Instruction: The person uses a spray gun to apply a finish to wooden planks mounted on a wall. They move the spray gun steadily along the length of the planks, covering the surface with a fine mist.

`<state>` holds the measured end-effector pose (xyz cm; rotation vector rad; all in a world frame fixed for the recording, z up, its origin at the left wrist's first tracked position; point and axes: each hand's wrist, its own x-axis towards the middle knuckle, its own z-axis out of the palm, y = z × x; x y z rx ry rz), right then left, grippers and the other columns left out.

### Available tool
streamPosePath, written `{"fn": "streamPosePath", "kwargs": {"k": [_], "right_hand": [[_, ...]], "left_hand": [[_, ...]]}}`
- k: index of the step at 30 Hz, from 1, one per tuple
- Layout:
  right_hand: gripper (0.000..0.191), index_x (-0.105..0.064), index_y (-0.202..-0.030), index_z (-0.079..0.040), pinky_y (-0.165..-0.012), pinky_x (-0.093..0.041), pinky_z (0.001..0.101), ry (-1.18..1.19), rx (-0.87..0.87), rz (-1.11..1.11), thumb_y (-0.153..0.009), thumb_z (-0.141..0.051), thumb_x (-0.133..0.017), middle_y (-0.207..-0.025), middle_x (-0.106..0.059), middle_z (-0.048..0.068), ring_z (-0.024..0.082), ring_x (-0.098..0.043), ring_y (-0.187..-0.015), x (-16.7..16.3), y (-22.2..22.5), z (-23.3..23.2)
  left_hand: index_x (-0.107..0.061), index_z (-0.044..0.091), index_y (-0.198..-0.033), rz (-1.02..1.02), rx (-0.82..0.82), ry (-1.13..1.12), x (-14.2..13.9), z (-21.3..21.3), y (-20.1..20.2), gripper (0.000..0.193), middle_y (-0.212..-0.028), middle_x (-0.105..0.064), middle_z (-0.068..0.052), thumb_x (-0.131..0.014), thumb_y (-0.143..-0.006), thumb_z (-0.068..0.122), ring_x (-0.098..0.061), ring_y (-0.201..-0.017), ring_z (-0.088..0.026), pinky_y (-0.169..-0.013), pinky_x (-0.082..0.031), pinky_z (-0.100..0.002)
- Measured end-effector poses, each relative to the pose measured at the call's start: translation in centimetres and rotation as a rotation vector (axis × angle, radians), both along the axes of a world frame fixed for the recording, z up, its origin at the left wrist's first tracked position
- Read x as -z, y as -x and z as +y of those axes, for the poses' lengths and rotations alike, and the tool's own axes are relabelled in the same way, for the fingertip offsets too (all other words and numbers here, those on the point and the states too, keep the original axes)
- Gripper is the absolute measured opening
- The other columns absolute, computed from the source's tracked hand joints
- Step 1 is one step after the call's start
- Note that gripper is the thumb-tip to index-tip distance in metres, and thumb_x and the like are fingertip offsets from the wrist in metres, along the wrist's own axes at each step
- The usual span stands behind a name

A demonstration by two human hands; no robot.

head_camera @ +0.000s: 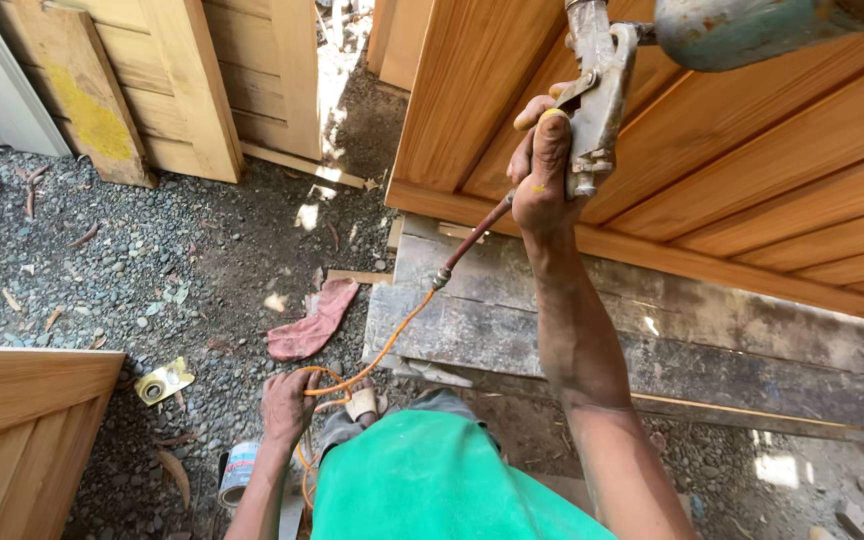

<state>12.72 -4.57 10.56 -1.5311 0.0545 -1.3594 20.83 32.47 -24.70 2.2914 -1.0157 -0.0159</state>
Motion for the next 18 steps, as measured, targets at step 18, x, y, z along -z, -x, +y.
{"fn": "streamPosePath", "kwargs": {"k": [18], "right_hand": [[0.032,-0.054,-0.126,-0.004,-0.049,-0.038,0.0267,-0.136,0.046,0.101,-0.11,-0.028,-0.067,-0.082,-0.058,0.004,0.011,-0.047,-0.057,4.6,0.0,0.9]], "left_hand": [[-0.077,0.014,-0.087,-0.039,-0.074,-0.096,-0.8,4.3,1.8,0.018,-0.083,-0.074,-0.005,-0.076,-0.088,0.032,-0.066,-0.083,-0.028,-0.089,-0.048,-0.043]]}}
